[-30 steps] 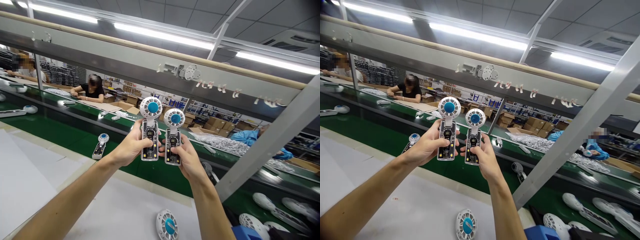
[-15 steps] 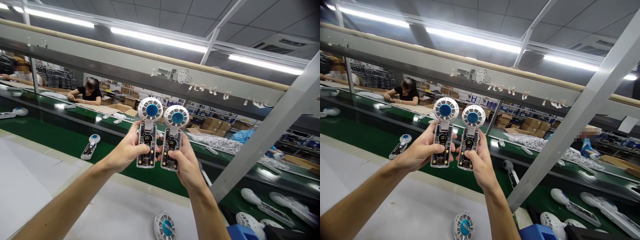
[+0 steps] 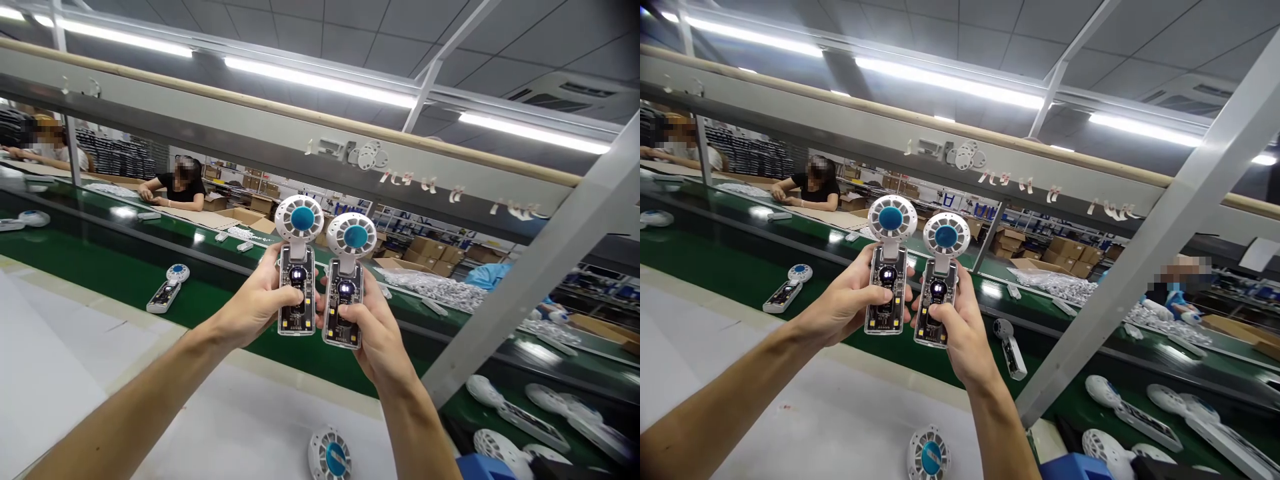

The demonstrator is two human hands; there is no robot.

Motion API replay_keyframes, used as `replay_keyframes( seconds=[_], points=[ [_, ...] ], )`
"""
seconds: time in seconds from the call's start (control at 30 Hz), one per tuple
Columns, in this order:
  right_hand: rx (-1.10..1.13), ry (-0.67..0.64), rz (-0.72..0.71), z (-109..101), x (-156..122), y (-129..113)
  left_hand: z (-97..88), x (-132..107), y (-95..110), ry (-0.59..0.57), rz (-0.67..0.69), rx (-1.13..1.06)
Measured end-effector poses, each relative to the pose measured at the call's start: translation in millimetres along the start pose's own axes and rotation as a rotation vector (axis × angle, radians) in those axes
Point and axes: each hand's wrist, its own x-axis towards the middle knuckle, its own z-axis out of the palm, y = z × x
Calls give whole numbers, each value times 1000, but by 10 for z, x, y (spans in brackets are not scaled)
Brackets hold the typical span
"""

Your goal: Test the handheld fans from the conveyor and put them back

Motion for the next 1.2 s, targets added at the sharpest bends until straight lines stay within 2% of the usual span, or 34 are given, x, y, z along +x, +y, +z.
replay_keyframes(
  seconds=[0.17,0.5,1.2],
  points=[
    [-11,-57,16,-39,-21,-37,-29,-16,-2,1,3,-6],
    [-71,-52,-10,-20,-34,-53,11,-8,8,67,-7,-13],
    [-24,-20,6,-43,-36,-94,50,-10,-23,35,2,-34]
  ],
)
